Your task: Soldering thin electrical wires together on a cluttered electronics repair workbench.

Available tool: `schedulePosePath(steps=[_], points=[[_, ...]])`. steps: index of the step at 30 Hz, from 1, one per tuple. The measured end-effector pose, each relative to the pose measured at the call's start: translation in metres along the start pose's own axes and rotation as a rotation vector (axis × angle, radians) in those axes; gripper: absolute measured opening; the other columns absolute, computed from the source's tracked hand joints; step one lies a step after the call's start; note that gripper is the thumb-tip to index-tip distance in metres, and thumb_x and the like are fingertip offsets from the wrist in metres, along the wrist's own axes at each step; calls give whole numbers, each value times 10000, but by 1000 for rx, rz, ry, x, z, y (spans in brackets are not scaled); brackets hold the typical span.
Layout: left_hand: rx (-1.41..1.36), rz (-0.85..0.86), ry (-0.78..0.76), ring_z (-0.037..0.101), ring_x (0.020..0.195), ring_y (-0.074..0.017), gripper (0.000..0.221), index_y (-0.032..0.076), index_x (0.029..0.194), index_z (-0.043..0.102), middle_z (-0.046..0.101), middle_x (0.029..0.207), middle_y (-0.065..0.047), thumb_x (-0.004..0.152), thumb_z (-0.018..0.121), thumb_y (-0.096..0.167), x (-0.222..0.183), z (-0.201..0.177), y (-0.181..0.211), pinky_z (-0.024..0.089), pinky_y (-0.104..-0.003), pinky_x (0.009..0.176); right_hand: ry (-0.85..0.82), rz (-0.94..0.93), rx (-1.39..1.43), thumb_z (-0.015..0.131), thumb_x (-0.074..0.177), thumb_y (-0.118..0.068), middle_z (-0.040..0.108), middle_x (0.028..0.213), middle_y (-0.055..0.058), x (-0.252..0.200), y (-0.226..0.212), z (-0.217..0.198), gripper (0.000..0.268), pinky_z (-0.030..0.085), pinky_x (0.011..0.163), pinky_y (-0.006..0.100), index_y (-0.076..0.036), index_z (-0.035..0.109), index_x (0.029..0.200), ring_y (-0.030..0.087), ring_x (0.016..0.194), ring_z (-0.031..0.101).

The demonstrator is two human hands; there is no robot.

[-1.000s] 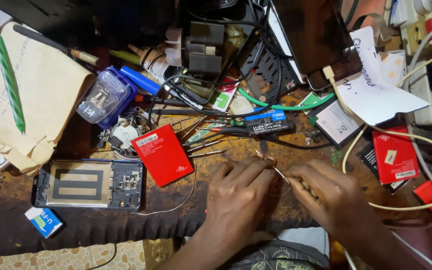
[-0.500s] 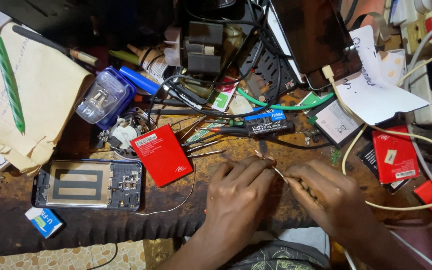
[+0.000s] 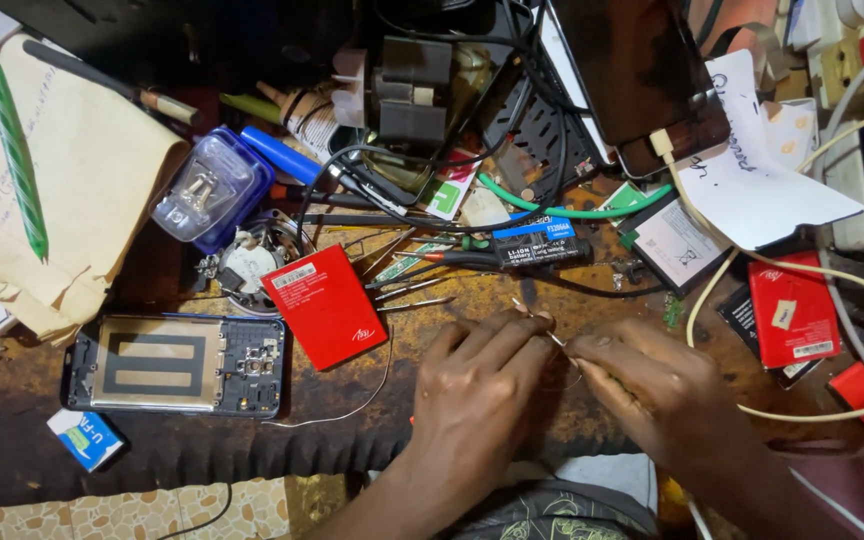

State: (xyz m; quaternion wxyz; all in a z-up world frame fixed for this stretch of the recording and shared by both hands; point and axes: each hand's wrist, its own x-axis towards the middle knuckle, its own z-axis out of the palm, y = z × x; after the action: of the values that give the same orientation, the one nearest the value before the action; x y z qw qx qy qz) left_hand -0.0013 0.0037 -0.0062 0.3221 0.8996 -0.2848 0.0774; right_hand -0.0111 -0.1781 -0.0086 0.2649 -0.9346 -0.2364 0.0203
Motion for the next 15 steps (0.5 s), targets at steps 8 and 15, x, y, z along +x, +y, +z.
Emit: schedulePosePath(steps=[8, 15], points=[[-22, 5, 25, 583, 926, -242, 487, 52, 873, 564, 618, 1018, -79, 405, 649, 161, -1, -3, 0, 360, -325, 653, -17, -76, -175, 566, 735, -30, 557, 895, 110, -8, -5, 3, 241, 456, 684, 334, -48, 576, 975, 258, 737, 570], [-121, 3, 2, 573, 938, -266, 606, 54, 869, 540, 601, 1035, -98, 281, 619, 177, -2, -6, 0, 367, -349, 666, 31, -37, 27, 554, 748, 22, 591, 841, 115, 3, -13, -4, 155, 463, 677, 297, -14, 580, 896, 224, 735, 591]])
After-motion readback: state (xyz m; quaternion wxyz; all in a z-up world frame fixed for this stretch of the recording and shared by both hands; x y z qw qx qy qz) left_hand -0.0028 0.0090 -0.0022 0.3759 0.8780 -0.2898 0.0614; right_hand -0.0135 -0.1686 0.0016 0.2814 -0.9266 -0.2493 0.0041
